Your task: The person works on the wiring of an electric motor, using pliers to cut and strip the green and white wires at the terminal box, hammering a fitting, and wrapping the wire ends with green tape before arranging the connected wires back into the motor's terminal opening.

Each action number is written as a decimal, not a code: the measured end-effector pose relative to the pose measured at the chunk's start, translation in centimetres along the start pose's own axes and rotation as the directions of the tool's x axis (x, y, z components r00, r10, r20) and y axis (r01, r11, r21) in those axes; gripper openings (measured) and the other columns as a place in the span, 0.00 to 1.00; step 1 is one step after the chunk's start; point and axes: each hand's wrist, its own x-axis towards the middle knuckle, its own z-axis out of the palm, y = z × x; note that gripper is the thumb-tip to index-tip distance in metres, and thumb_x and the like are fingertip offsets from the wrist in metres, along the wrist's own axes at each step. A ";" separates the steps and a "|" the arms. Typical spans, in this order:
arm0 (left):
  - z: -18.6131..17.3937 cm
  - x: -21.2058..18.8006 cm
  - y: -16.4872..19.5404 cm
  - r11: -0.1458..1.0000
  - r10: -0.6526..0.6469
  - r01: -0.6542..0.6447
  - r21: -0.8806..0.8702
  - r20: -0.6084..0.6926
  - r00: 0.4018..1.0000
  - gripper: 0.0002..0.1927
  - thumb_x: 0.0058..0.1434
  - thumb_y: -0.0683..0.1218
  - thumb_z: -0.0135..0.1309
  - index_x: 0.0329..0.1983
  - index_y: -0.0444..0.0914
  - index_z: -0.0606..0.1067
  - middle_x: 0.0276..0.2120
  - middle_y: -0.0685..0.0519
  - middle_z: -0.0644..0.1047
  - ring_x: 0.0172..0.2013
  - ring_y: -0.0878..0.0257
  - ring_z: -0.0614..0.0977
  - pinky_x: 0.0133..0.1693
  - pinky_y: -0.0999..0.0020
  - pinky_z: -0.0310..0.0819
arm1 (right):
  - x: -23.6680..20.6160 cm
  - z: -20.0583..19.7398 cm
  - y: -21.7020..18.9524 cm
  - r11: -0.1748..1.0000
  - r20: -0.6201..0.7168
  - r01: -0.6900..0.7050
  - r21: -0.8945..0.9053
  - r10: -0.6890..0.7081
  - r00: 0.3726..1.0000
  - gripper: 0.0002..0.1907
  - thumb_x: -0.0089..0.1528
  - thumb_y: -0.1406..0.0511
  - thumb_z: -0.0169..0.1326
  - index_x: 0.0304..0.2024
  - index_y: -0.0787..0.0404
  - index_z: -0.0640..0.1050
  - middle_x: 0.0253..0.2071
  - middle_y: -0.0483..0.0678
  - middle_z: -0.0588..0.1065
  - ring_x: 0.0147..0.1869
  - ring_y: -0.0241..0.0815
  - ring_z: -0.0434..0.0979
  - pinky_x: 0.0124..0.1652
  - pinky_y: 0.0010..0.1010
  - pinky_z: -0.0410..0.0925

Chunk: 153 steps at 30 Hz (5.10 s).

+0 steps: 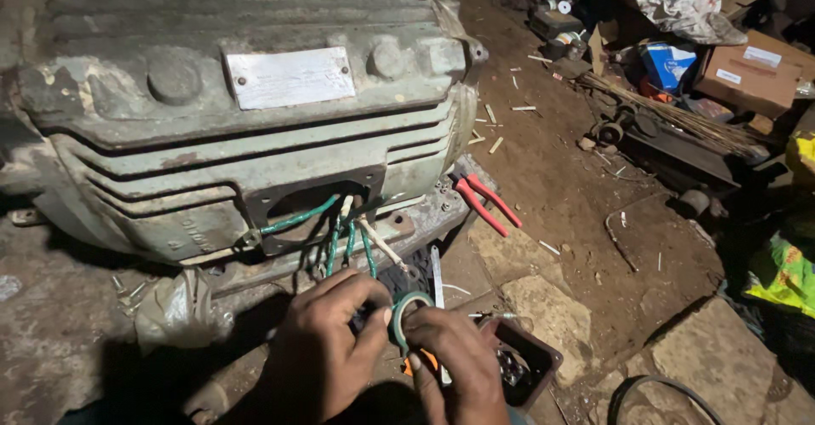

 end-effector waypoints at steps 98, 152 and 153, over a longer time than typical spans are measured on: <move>2.0 8.5 -2.8 0.915 0.316 -0.366 0.168 0.262 0.912 0.07 0.59 0.40 0.53 0.37 0.32 0.69 0.35 0.40 0.74 0.36 0.39 0.79 0.37 0.48 0.74 | 6.3 -0.4 5.1 0.830 -0.112 -0.224 0.512 0.323 0.940 0.39 0.54 0.76 0.54 0.68 0.66 0.59 0.59 0.55 0.70 0.56 0.40 0.73 0.48 0.29 0.71; 3.0 8.2 -4.7 0.868 0.427 -0.440 0.231 0.109 0.898 0.16 0.65 0.51 0.57 0.27 0.36 0.81 0.26 0.47 0.79 0.27 0.51 0.81 0.31 0.55 0.76 | 4.2 2.1 6.9 0.777 0.215 -0.436 0.454 0.379 0.900 0.13 0.69 0.61 0.50 0.36 0.64 0.78 0.27 0.39 0.70 0.33 0.29 0.67 0.34 0.26 0.65; 3.1 8.3 -4.8 0.888 0.380 -0.394 0.238 0.104 0.919 0.16 0.64 0.51 0.58 0.26 0.35 0.81 0.26 0.46 0.79 0.28 0.50 0.81 0.31 0.55 0.76 | 4.0 2.3 6.8 0.776 0.245 -0.438 0.453 0.364 0.899 0.14 0.69 0.61 0.51 0.33 0.65 0.77 0.27 0.39 0.72 0.33 0.29 0.68 0.33 0.26 0.66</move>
